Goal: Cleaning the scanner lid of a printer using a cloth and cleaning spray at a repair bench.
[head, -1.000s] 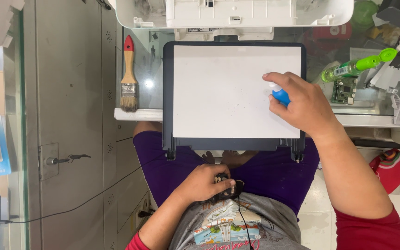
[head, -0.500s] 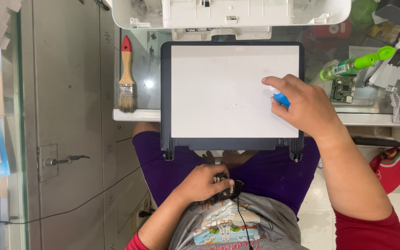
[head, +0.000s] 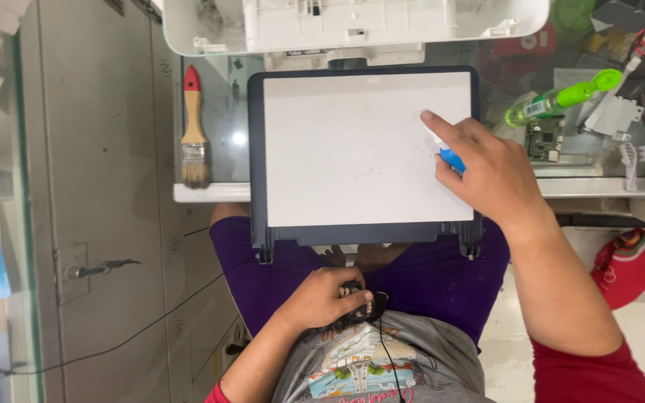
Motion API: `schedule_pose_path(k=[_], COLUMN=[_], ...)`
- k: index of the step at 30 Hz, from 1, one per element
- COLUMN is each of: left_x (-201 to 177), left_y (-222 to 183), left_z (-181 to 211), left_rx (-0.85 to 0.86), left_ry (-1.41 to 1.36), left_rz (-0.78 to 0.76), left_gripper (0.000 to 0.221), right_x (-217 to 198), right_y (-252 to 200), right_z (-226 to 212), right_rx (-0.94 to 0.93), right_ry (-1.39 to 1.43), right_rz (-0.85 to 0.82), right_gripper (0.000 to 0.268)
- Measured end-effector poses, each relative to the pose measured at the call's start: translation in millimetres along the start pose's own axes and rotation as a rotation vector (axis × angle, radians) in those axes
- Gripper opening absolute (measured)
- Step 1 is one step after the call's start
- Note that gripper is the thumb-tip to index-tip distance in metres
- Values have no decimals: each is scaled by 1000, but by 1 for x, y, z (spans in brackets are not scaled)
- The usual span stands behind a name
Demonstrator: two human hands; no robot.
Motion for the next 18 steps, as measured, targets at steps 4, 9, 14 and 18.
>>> schedule_pose_path(k=[4, 9, 14, 18], left_x=[3, 5, 9, 12], left_y=[6, 18, 25, 23], left_z=[1, 3, 5, 1], left_rx=[-39, -93, -112, -81], left_ry=[153, 159, 161, 112], left_rz=[-42, -87, -94, -106], left_gripper=[27, 24, 22, 35], right_x=[-23, -16, -39, -40], right_y=[-47, -118, -120, -106], right_z=[6, 67, 107, 121], right_rx=[221, 428, 407, 443], right_ry=[369, 1024, 627, 457], right_rz=[127, 489, 736, 649], right_gripper=[87, 74, 61, 77])
Point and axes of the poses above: each hand's wrist, its own y-axis towards the middle knuckle, its own x-axis out of the palm, z = x × y, the point moved 3 cm from there along y, towards the middle knuckle, and after that the axes turned 4 degrees about x, right-handed, at the moved point
